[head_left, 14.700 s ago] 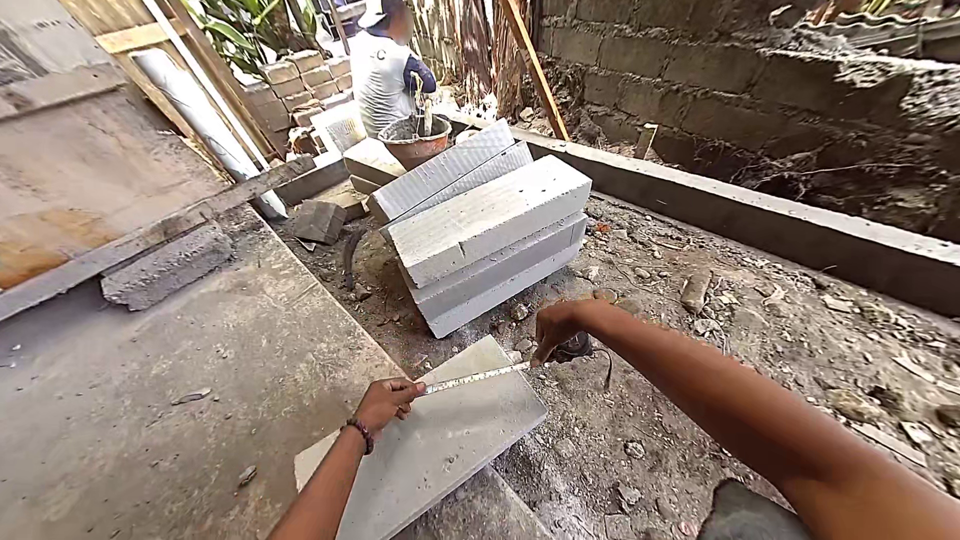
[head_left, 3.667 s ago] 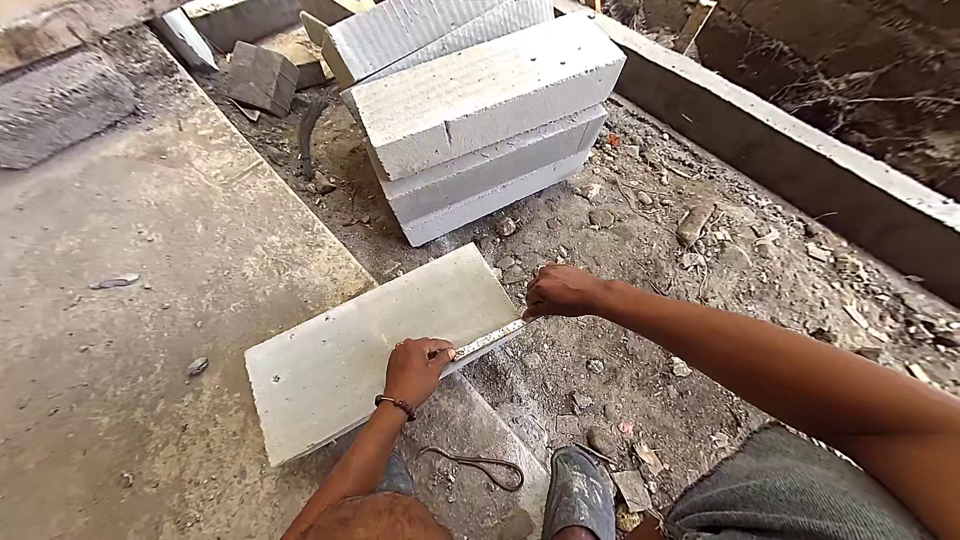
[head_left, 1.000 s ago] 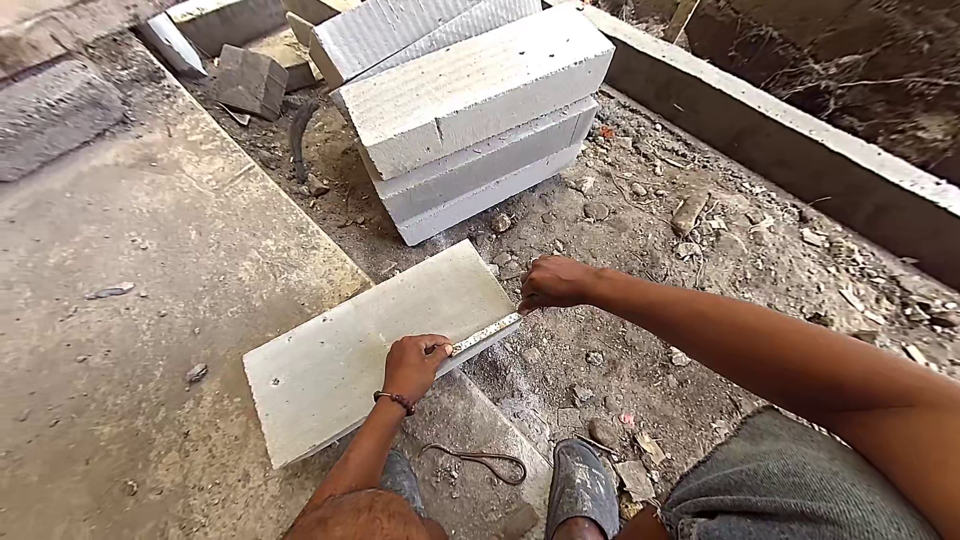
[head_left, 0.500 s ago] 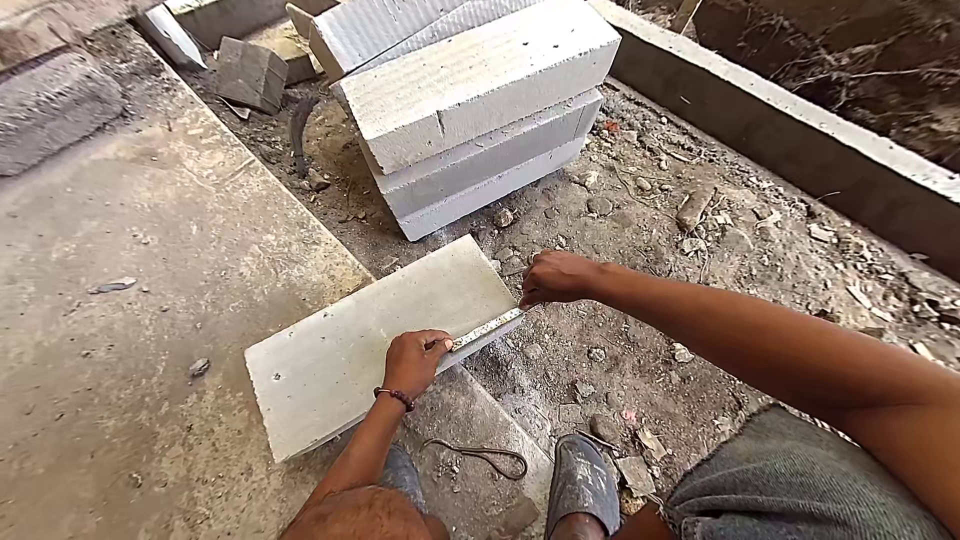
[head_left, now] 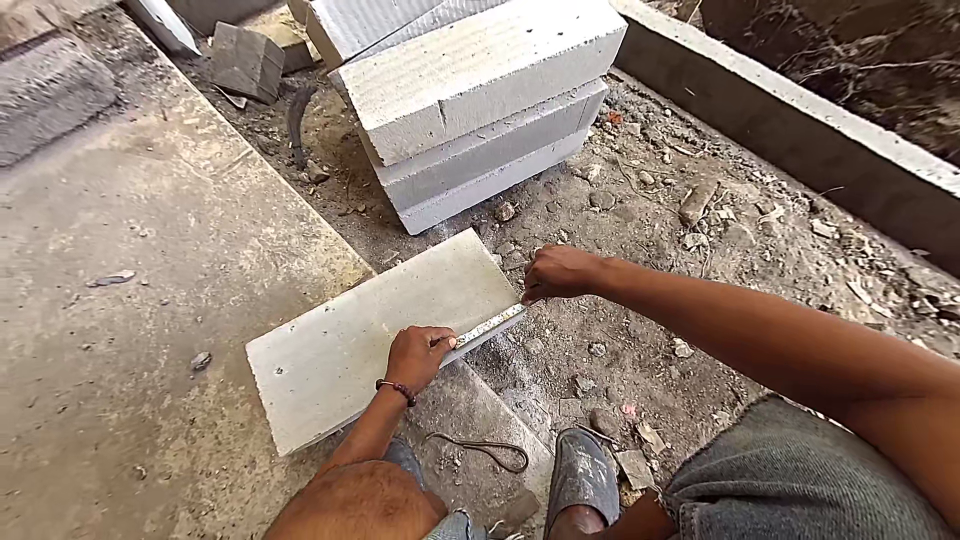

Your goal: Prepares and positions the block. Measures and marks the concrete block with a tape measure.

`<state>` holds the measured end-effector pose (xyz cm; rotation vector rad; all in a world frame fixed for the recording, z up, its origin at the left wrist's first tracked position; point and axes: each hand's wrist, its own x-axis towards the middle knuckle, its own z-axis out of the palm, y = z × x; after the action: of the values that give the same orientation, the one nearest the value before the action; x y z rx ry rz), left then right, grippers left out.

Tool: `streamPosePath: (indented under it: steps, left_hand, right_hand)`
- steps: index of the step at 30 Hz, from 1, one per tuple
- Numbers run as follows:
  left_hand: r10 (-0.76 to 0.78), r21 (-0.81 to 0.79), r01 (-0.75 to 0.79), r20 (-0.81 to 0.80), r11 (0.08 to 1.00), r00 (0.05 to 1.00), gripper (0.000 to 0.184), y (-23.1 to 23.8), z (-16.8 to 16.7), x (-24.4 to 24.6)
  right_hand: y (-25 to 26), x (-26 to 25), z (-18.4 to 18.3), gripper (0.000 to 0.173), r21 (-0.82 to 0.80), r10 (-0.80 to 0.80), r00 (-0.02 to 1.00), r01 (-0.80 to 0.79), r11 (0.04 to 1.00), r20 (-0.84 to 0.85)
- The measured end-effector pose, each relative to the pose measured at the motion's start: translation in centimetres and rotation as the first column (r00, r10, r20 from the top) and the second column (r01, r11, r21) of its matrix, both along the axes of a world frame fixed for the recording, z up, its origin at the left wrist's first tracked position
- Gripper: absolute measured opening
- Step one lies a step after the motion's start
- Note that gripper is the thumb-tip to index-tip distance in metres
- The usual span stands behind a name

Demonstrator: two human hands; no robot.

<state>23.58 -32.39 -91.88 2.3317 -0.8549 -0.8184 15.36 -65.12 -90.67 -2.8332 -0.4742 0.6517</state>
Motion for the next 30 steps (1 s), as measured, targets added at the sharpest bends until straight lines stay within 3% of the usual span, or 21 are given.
streamPosePath:
  steps: [4, 13, 18, 30]
  left_hand:
    - [-0.030, 0.025, 0.029, 0.031, 0.999, 0.999, 0.017, 0.3, -0.3, -0.4]
    - [0.046, -0.065, -0.048, -0.043, 0.997, 0.998, 0.017, 0.6, -0.5, -0.1]
    - [0.097, -0.035, -0.100, -0.080, 0.994, 0.992, 0.015, 0.3, 0.5, -0.3]
    - [-0.028, -0.077, 0.035, 0.092, 0.996, 0.995, 0.013, 0.9, -0.6, -0.7]
  right_hand:
    - [0.1, -0.2, -0.3, 0.047, 0.003, 0.010, 1.000, -0.010, 1.000, -0.011]
    - [-0.1, 0.2, -0.1, 0.048, 0.021, 0.003, 1.000, -0.002, 1.000, -0.010]
    - [0.1, 0.6, 0.3, 0.048, -0.010, 0.006, 1.000, -0.006, 1.000, -0.002]
    - [0.1, 0.6, 0.1, 0.050, -0.011, 0.021, 1.000, -0.021, 1.000, 0.012]
